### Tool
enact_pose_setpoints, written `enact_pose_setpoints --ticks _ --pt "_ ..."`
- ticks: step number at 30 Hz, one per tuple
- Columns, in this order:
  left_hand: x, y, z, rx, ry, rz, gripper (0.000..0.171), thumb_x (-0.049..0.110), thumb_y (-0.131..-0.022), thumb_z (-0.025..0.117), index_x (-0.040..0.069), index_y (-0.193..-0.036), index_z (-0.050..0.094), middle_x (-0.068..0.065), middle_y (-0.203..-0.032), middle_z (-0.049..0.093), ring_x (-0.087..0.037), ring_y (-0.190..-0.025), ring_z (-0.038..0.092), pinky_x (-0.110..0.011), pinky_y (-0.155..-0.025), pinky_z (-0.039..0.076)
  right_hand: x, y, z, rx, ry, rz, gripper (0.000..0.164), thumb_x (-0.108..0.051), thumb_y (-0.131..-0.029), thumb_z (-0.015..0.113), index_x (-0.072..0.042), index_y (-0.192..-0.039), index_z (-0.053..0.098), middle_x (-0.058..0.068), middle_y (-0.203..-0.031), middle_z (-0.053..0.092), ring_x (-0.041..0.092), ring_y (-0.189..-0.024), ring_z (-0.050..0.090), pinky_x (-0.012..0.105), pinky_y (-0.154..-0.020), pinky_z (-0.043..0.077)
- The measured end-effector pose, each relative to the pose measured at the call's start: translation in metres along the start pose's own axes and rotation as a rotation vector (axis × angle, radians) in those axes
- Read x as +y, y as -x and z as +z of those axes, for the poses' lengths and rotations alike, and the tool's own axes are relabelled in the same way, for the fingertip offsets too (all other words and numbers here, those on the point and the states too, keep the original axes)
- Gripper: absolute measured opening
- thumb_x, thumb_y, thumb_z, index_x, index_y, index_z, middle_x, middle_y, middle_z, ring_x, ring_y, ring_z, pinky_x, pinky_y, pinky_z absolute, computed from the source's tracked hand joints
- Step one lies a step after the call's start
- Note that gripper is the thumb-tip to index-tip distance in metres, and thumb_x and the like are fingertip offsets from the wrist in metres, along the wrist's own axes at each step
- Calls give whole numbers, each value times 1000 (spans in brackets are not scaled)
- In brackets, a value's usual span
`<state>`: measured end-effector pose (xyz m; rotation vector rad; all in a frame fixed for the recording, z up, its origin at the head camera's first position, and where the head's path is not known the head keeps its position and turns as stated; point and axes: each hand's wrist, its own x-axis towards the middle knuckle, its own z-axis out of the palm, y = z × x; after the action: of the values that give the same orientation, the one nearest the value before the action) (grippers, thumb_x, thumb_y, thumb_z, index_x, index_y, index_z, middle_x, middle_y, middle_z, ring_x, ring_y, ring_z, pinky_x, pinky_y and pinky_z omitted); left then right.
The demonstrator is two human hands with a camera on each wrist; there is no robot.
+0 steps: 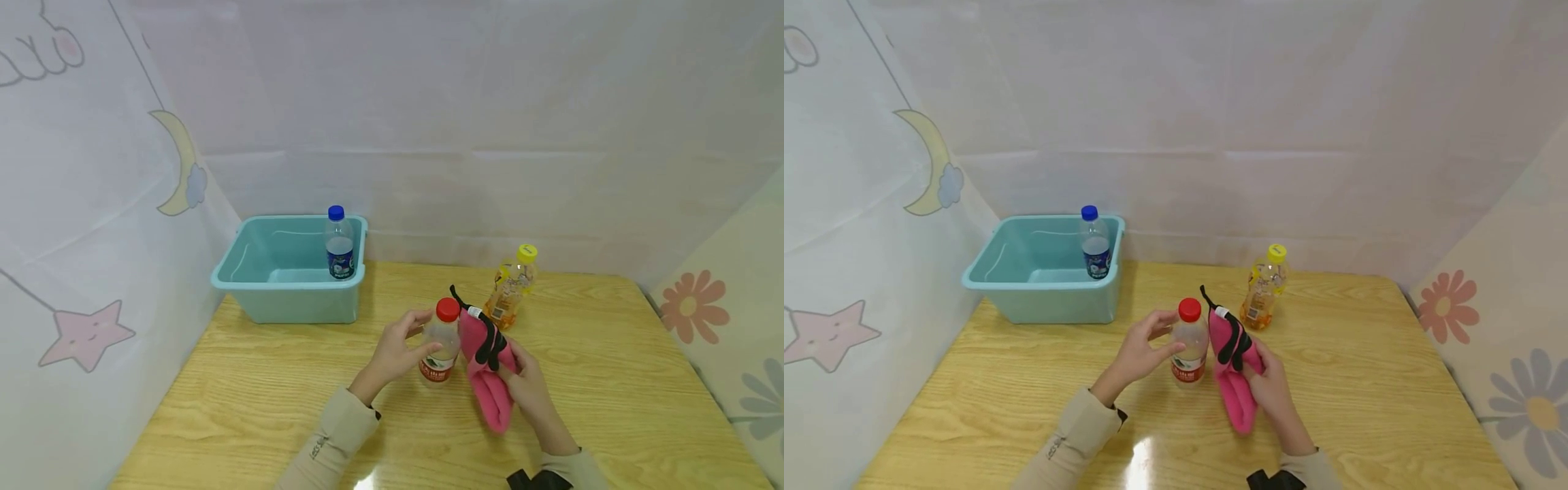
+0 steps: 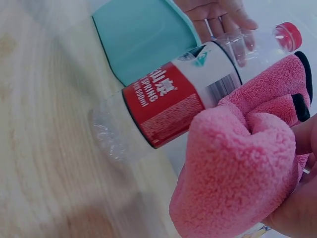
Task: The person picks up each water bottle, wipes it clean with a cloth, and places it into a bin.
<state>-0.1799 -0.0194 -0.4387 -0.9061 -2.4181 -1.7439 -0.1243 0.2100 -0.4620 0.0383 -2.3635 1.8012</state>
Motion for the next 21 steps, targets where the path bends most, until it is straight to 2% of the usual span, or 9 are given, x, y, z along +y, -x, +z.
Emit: enact_pose_setpoints --ticks 1,6,13,21 --pt "0 0 0 1 7 7 49 16 -82 69 0 -124 48 -13 -127 52 -23 -116 50 -30 -92 45 -2 0 -1 3 -5 -4 42 16 -80 53 9 -122 50 -14 -98 55 -3 -90 52 14 -73 47" --pt "-1 1 0 1 15 24 48 17 -83 67 -3 -123 49 -16 -127 52 -24 -116 50 -29 -92 45 -11 -1 -5 10 -12 -57 42 17 -80 52 10 -121 49 -17 -98 56 -2 -90 52 14 -73 47" --pt "1 1 -1 -9 16 18 47 14 -82 68 -4 -122 50 -16 -125 53 -25 -114 52 -27 -91 45 -20 -4 -5 23 -34 -191 41 20 -79 51 14 -120 48 -19 -101 57 -1 -89 55 13 -71 48" --pt "2 2 -2 -5 22 18 46 13 -82 68 -5 -121 50 -18 -124 54 -25 -113 53 -27 -90 45 -33 -8 0 18 -2 -236 45 21 -77 51 11 -121 50 -20 -99 57 1 -82 55 13 -67 49"
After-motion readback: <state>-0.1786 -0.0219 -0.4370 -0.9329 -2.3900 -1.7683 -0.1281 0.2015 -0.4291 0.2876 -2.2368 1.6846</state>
